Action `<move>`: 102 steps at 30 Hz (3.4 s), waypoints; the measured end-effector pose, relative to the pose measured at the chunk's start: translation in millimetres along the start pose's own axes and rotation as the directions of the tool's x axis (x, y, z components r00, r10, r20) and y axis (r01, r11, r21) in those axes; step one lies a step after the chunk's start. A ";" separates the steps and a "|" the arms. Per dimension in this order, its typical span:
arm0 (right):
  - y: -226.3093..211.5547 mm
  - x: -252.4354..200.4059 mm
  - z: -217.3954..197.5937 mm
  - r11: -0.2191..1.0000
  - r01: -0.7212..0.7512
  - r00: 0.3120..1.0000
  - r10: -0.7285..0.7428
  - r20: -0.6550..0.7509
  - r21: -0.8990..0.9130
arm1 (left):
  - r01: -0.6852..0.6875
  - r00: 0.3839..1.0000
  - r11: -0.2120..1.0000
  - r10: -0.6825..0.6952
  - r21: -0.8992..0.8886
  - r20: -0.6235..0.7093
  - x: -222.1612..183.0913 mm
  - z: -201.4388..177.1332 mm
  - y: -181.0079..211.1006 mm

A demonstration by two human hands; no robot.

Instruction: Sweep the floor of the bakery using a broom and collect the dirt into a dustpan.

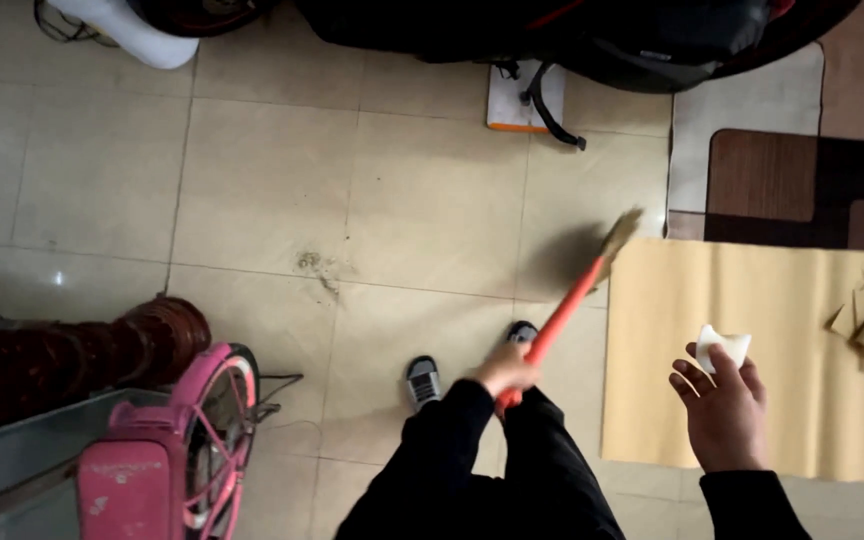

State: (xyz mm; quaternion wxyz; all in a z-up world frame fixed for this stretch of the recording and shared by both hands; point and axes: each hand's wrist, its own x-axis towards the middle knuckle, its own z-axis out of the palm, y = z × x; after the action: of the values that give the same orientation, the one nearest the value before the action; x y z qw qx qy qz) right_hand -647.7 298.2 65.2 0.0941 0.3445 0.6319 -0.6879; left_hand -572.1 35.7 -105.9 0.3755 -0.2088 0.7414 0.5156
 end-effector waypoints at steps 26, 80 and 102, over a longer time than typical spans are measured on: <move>-50.9 197.2 97.8 0.996 0.026 0.943 0.002 0.332 -0.080 | -0.043 0.908 0.997 0.009 -0.070 -0.418 -48.2 -108.9 12.4; -90.3 181.2 566.0 0.936 0.096 0.698 0.180 0.693 -0.339 | 0.574 0.507 0.747 -0.646 -0.334 -0.571 -180.2 -372.1 -87.4; -59.3 129.6 746.5 0.886 0.164 0.609 0.255 0.751 -0.434 | 0.598 0.551 0.690 -0.724 -0.409 -0.416 -128.5 -605.6 -253.7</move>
State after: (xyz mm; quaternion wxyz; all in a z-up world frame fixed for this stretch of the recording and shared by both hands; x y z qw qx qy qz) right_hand -1042.8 -348.7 9.2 0.4602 -0.0112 0.6593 -0.5945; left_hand -521.0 -628.8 -48.0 0.2882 -0.6514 0.6192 0.3306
